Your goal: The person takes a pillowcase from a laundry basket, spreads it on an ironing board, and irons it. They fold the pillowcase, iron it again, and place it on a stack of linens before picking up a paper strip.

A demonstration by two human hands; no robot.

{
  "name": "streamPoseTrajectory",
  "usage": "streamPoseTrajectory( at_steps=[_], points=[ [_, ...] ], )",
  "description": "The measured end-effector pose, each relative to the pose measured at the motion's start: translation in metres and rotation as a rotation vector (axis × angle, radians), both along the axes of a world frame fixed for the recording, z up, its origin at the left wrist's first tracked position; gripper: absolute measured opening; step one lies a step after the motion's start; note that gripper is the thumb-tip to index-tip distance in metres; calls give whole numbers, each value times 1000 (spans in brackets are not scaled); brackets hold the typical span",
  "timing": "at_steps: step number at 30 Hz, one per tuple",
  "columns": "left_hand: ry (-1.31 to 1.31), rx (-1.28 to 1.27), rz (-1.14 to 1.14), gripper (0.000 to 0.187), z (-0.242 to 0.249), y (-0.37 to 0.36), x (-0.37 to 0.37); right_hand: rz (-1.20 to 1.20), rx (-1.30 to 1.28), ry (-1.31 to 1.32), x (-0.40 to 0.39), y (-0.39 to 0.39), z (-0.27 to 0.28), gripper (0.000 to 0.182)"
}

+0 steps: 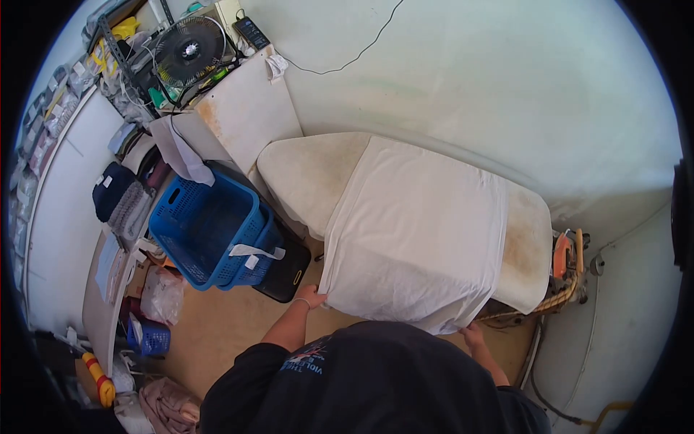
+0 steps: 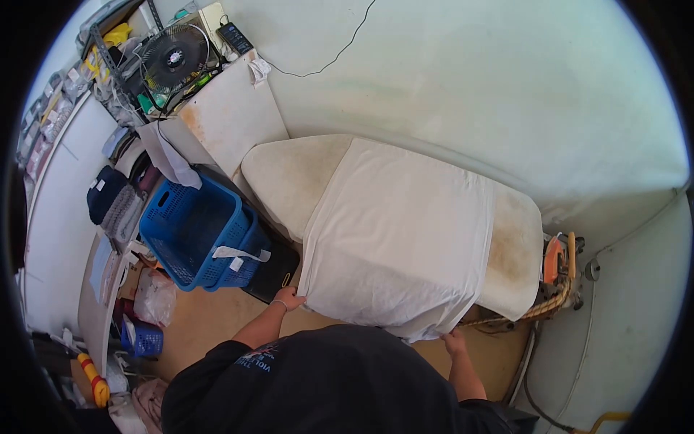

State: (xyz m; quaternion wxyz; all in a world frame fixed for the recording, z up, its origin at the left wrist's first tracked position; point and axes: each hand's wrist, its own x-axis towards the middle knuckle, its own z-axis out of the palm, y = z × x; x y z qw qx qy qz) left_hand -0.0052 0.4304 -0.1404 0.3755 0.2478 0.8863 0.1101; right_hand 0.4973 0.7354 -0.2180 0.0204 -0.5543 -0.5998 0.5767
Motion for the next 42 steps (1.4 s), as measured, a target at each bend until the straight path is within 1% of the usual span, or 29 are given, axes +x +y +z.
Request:
streamPoseTrajectory(
  at_steps=[1, 2, 3, 4, 5, 6, 7, 9, 10, 12, 14, 15, 17, 21, 23, 26, 27, 29, 30, 32, 33, 34, 35, 36, 37, 38, 40, 41, 42],
  points=[
    [2, 11, -15, 52, -9, -9, -3, -154, -10, 28, -3, -9, 13, 45],
    [9, 180, 34, 54, -31, -22, -6, -308, -19, 59, -7, -17, 23, 44],
    [11, 348, 81, 56, -45, -32, -8, -326, -8, 63, -13, -25, 28, 44],
    [4, 357, 61, 56, -44, -36, -6, -363, 87, 35, -16, -32, 31, 43],
    [71, 450, 162, 56, -44, -41, -1, -403, 179, -1, -13, -41, 35, 42],
    [129, 536, 261, 57, -45, -47, 6, -461, 97, -4, -8, -51, 38, 43],
    [101, 529, 232, 57, -40, -52, 12, -524, 9, -13, -6, -61, 44, 45],
    [-29, 596, 134, 54, -26, -68, 18, -313, -115, -184, 7, -81, 44, 48],
    [-57, 578, 104, 54, -19, -76, 19, -358, -157, -102, 13, -92, 30, 43],
    [-186, 261, 0, 50, -11, -89, 9, -410, 100, -45, 15, -111, 41, 31],
    [-90, 365, 20, 44, -22, -100, -10, -485, 370, -11, 10, -118, 61, 29],
    [-50, 381, 23, 41, -11, -98, -18, -495, 523, -41, 6, -117, 88, 30],
    [-239, 704, 107, 34, 23, -86, -26, -522, 444, 6, -3, -113, 138, 30],
    [-450, 610, 239, 33, 106, -59, -59, -381, 397, -17, 2, -82, 186, 28],
    [-578, 710, 307, 34, 152, -37, -67, -480, 237, 158, -6, -66, 240, 27],
    [-783, 1009, 331, 40, 237, 5, -71, -545, 207, 571, -19, -37, 315, 27],
    [-837, 1050, 332, 41, 253, 23, -77, -495, 233, 660, -22, -19, 329, 29],
    [-998, 1046, 374, 43, 285, 72, -87, -465, 244, 760, -38, 31, 344, 33],
    [-1105, 993, 418, 43, 300, 103, -91, -471, 274, 696, -58, 59, 355, 35],
    [-1021, 976, 214, 38, 275, 179, -161, -425, 297, 499, -92, 134, 367, 36],
    [-905, 1090, 118, 32, 250, 229, -211, -448, 329, 358, -117, 167, 385, 36],
    [-767, 926, 365, 29, 265, 280, -241, -444, 300, 462, -129, 226, 391, 36],
    [-807, 1116, 335, 26, 298, 314, -240, -439, 273, 570, -141, 281, 398, 36],
    [-903, 1349, 468, 26, 337, 343, -232, -477, 337, 697, -163, 290, 443, 36],
    [-938, 1526, 477, 28, 367, 370, -242, -448, 373, 942, -176, 321, 466, 35],
    [-971, 1702, 486, 30, 390, 389, -250, -394, 453, 1061, -180, 348, 483, 34],
    [-998, 1839, 429, 34, 435, 398, -238, -503, 507, 1160, -195, 352, 523, 35],
    [-994, 1844, 432, 34, 444, 401, -248, -511, 496, 1207, -201, 346, 539, 36],
    [-979, 1722, 269, 37, 450, 402, -272, -522, 486, 1257, -204, 342, 550, 37]
  ],
)
